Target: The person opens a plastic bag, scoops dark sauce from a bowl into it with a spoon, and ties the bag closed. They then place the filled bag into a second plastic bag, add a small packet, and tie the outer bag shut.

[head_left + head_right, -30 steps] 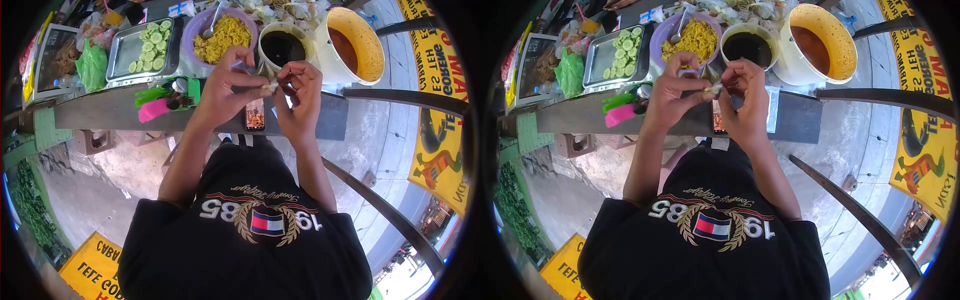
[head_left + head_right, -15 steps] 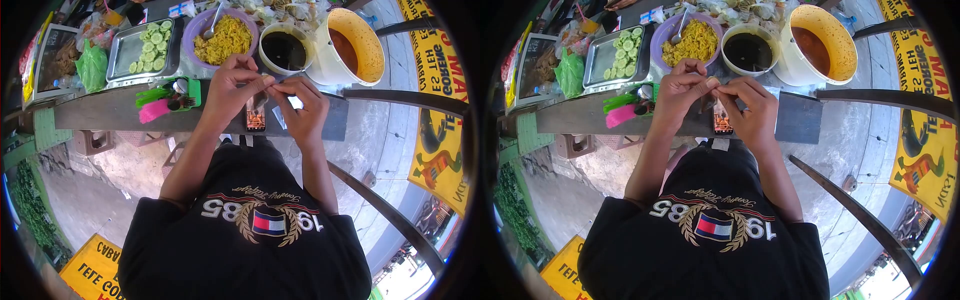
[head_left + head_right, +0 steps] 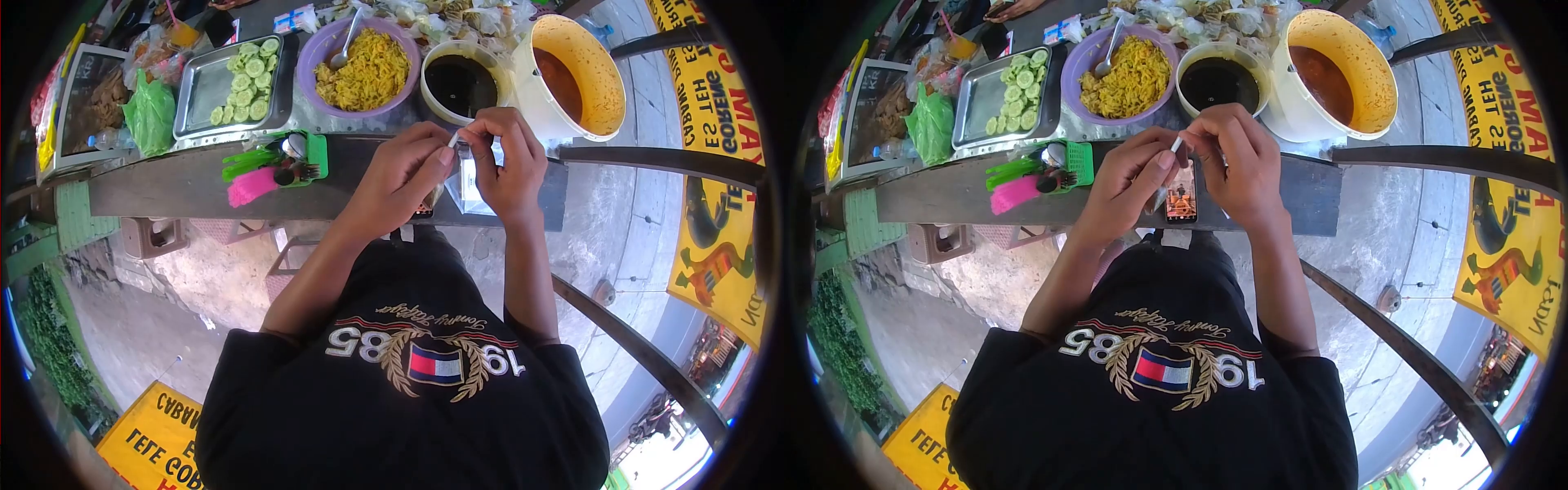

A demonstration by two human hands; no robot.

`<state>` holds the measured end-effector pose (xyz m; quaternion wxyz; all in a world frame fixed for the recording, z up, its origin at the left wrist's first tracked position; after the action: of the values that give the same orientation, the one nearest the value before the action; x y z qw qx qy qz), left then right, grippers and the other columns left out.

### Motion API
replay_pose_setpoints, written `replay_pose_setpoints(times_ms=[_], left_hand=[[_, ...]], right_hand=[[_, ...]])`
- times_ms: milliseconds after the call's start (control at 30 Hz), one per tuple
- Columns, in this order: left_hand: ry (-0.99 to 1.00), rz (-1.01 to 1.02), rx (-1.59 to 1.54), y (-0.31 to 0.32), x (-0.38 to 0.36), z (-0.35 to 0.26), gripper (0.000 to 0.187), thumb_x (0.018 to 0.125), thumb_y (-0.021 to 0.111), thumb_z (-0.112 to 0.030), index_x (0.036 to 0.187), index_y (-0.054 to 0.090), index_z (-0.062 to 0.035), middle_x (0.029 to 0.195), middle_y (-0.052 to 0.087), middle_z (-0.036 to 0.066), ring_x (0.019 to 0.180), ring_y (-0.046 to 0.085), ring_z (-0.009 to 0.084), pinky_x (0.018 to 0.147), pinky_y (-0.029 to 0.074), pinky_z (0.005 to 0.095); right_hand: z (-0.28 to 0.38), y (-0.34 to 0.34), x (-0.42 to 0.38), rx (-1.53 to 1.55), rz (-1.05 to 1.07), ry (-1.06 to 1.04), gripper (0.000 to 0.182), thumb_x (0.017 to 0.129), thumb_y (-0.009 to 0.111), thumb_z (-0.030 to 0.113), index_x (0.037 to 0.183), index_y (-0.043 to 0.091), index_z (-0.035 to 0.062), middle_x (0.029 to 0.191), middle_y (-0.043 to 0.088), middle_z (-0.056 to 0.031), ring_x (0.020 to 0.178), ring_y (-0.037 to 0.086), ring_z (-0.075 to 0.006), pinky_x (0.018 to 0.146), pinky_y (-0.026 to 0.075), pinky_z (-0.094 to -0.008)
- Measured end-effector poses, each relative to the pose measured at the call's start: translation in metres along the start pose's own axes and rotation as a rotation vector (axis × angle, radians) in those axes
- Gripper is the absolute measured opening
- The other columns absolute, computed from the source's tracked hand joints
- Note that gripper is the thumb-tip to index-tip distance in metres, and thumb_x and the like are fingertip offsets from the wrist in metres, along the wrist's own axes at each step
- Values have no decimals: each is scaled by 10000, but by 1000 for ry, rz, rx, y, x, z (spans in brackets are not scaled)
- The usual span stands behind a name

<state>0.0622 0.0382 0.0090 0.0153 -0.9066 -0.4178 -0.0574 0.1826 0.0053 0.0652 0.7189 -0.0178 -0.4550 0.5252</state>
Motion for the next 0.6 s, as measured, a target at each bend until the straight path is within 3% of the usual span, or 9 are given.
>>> replay_pose_setpoints(times_ms=[167,267,367,467,500,600], left_hand=[[51,93,91,4,-2,-2,285,1015,468,-185,963,628,45,830,556,27,650,484,71,551,398,235],[-174,116,89,0,-3,10,284,1017,477,-197,946,635,27,791,598,23,662,520,85,586,425,246],[-190,-35,110,-19,1,27,303,1016,492,-217,937,644,33,783,645,38,714,580,84,618,461,230],[-312,-377,-185,-36,1,46,335,1015,506,-241,919,651,46,781,666,62,743,620,93,647,504,246],[-314,-351,-43,-36,0,50,327,1015,503,-255,970,650,34,848,679,94,800,655,123,668,540,279],[-509,-280,-594,-20,-18,95,316,1015,495,-277,1047,639,2,931,682,112,865,669,149,697,549,309]], right_hand=[[-1,-1,0,-11,-24,-11,168,787,719,-48,877,585,-1,826,620,-99,676,601,-200,605,485,-275],[-11,3,-7,14,-12,78,177,781,726,-32,895,600,18,848,618,-98,683,609,-222,578,493,-293],[-25,9,-14,76,19,212,262,769,747,-4,995,618,25,904,626,-99,739,620,-229,618,507,-298],[-17,25,-18,183,61,278,400,762,757,20,1134,609,38,992,632,-113,844,640,-268,690,520,-317],[-8,34,-20,188,107,249,444,766,748,16,1183,598,43,1027,631,-123,892,645,-293,722,523,-331],[-12,55,-41,162,156,297,415,778,707,-5,1177,612,60,1034,636,-143,941,643,-336,766,524,-357]])
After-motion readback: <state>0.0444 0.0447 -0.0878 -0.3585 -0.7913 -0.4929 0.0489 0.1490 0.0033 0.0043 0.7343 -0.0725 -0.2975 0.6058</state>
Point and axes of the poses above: each hand's wrist, its own x-axis towards the middle knuckle, its own y-axis out of the palm, z = x × y, the point moved 8 cm from there along x, towards the middle knuckle
